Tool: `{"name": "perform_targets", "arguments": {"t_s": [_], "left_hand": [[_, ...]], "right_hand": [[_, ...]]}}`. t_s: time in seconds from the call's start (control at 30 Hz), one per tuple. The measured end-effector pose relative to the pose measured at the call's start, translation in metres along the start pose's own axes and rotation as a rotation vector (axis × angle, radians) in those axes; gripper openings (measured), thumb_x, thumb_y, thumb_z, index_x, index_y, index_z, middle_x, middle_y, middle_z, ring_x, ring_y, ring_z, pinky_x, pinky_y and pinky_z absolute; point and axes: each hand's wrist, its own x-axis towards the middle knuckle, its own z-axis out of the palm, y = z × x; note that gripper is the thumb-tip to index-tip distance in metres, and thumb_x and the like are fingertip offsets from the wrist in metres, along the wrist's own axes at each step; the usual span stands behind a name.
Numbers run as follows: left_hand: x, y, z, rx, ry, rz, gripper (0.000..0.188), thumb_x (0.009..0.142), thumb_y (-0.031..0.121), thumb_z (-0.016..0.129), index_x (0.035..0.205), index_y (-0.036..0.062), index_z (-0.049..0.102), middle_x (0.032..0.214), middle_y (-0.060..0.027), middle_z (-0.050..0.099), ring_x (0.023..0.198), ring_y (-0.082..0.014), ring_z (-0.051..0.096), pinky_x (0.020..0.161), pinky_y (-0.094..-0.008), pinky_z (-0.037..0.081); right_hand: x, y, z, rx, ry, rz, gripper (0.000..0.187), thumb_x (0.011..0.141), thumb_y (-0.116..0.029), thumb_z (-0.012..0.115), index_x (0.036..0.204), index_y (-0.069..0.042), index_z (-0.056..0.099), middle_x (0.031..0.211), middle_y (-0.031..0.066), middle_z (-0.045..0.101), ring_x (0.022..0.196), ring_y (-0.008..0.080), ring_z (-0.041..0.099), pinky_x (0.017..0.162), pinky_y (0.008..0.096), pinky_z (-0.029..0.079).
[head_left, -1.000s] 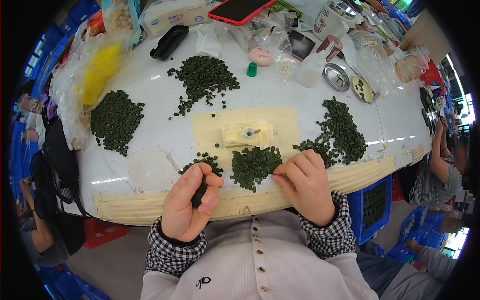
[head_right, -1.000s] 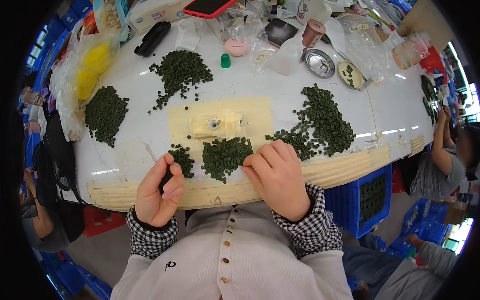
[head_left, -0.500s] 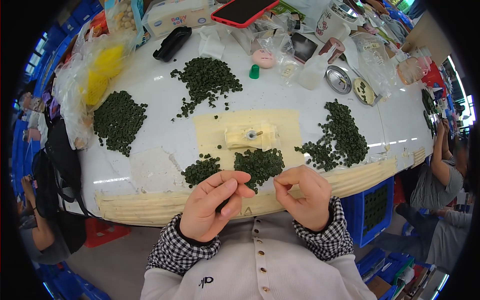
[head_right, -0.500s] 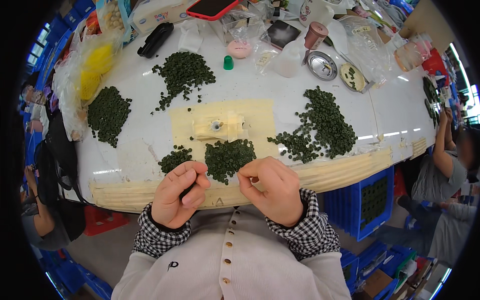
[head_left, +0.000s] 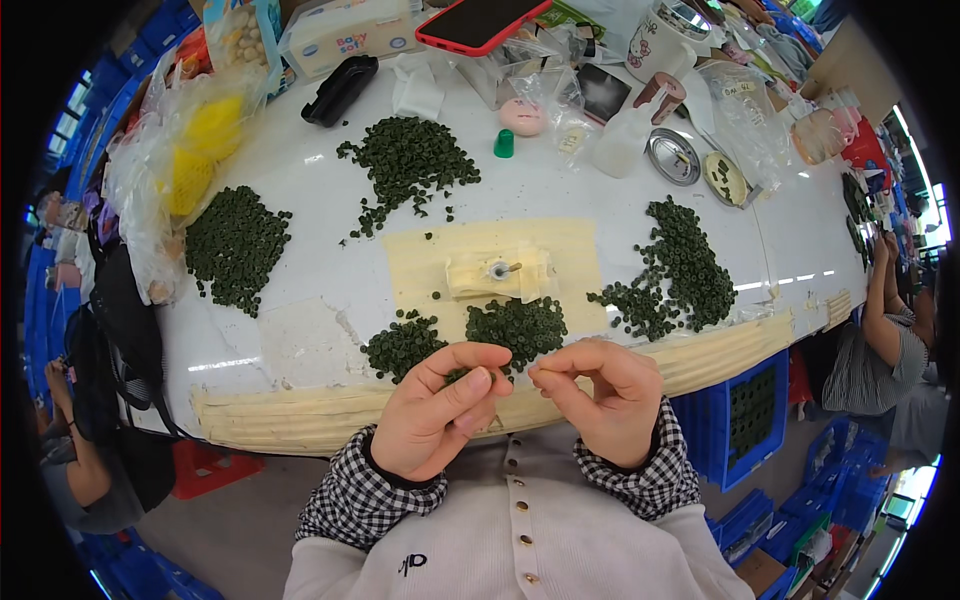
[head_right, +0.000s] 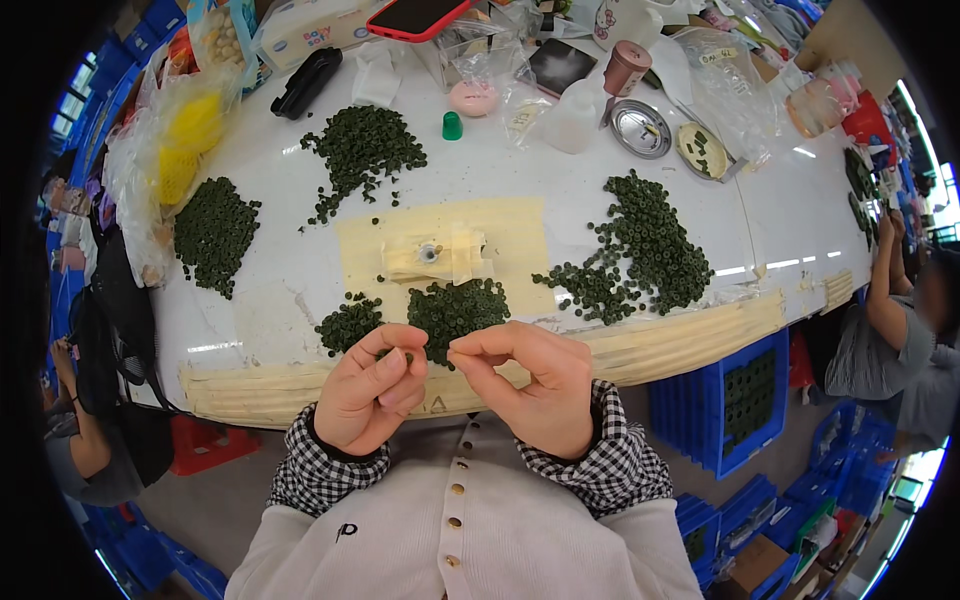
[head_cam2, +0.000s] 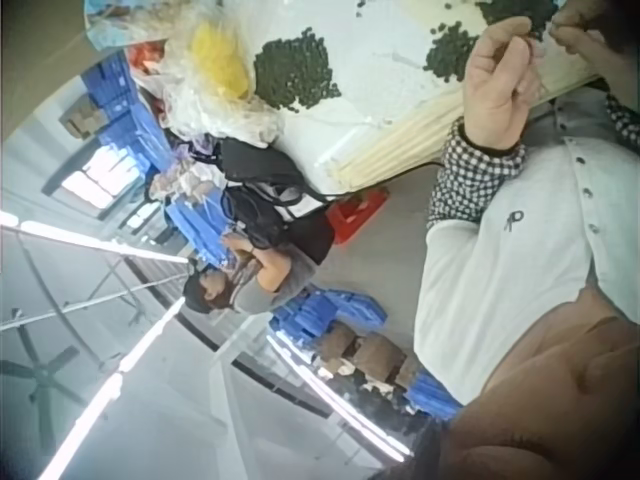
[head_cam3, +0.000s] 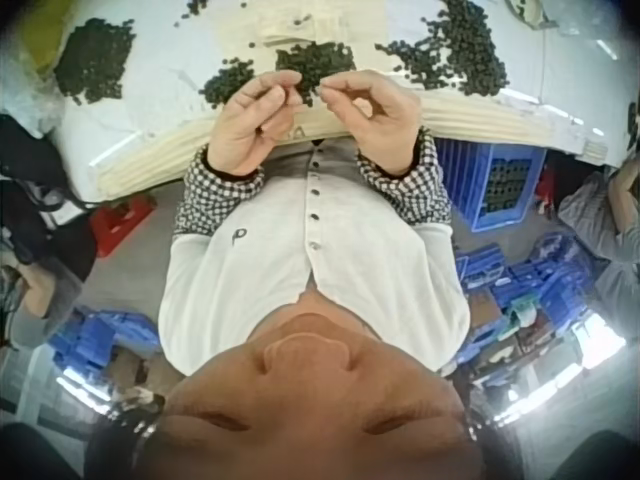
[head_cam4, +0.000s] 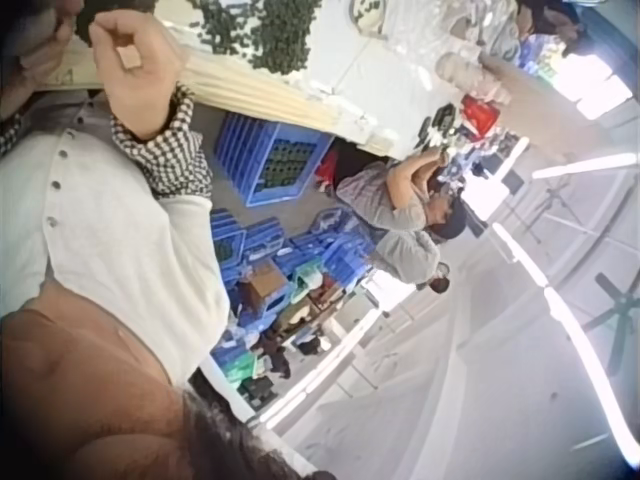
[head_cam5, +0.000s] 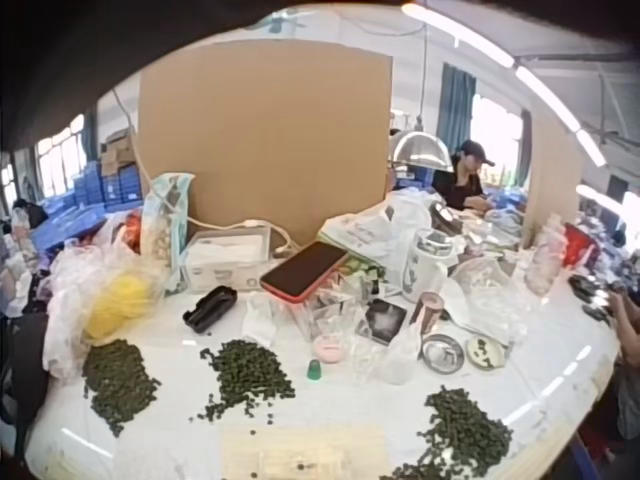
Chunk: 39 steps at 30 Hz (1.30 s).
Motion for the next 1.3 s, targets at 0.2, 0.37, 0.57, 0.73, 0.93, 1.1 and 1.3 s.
{"name": "perform_targets", "arguments": {"t_s": [0.2,0.37,0.57,0.73,0.93,1.1,1.3], "left_hand": [[-0.001,-0.004,-0.008,-0.003,0.000,0.027,0.017,0.097,0.012,0.049,0.109,0.0025,0.057,0.090,-0.0048,0.063,0.054,-0.0036,0.034,0.052,-0.0191,0.031],[-0.001,-0.003,-0.006,0.037,0.015,0.039,0.020,0.096,0.011,0.050,0.111,0.0018,0.058,0.094,-0.0075,0.064,0.054,-0.0033,0.034,0.051,-0.0186,0.031],[-0.002,-0.003,-0.007,0.057,0.041,0.032,0.020,0.091,0.004,0.057,0.110,0.0014,0.060,0.094,-0.0096,0.067,0.056,-0.0029,0.037,0.051,-0.0189,0.031],[-0.002,-0.002,-0.002,0.118,0.088,0.046,0.018,0.089,0.002,0.059,0.106,0.0018,0.061,0.092,-0.0099,0.067,0.056,-0.0031,0.037,0.051,-0.0191,0.031],[-0.001,-0.008,-0.005,0.188,0.081,0.112,0.015,0.088,0.002,0.062,0.103,0.0008,0.064,0.093,-0.0094,0.068,0.063,-0.0026,0.047,0.052,-0.0176,0.034],[0.000,-0.009,-0.005,0.199,0.107,0.114,0.013,0.087,0.002,0.063,0.100,0.0000,0.066,0.092,-0.0087,0.068,0.065,-0.0027,0.050,0.054,-0.0170,0.036],[0.000,-0.011,-0.002,0.202,0.149,0.147,0.013,0.086,0.001,0.064,0.098,-0.0003,0.067,0.087,-0.0051,0.066,0.063,-0.0024,0.047,0.054,-0.0173,0.035]], "right_hand": [[0.000,0.001,0.005,0.243,-0.061,0.116,0.013,0.080,0.006,0.065,0.092,0.003,0.066,0.088,0.0103,0.068,0.078,0.0126,0.065,0.072,0.0232,0.052],[-0.001,0.002,0.004,0.475,-0.106,0.311,0.014,0.081,0.007,0.065,0.095,0.004,0.065,0.093,0.0117,0.066,0.082,0.0141,0.064,0.077,0.0239,0.052],[0.002,0.015,0.002,0.468,-0.165,0.168,0.016,0.080,0.008,0.066,0.095,0.005,0.064,0.094,0.0101,0.061,0.086,0.0139,0.061,0.078,0.0247,0.052],[0.003,0.011,0.006,0.406,-0.109,0.159,0.011,0.080,0.007,0.066,0.090,0.004,0.064,0.091,0.0095,0.060,0.084,0.0138,0.061,0.076,0.0246,0.052],[0.001,0.006,0.012,0.197,-0.062,0.092,0.010,0.078,0.003,0.066,0.088,0.002,0.065,0.087,0.0086,0.062,0.079,0.0152,0.061,0.069,0.0248,0.049],[0.002,0.005,0.015,0.100,-0.019,0.009,0.010,0.076,0.004,0.067,0.085,0.001,0.065,0.085,0.0089,0.062,0.073,0.0160,0.061,0.066,0.0252,0.048],[0.002,-0.004,0.019,-0.088,0.039,-0.125,0.015,0.072,0.006,0.070,0.085,0.000,0.066,0.083,0.0089,0.063,0.072,0.0182,0.061,0.063,0.0261,0.049]]}}
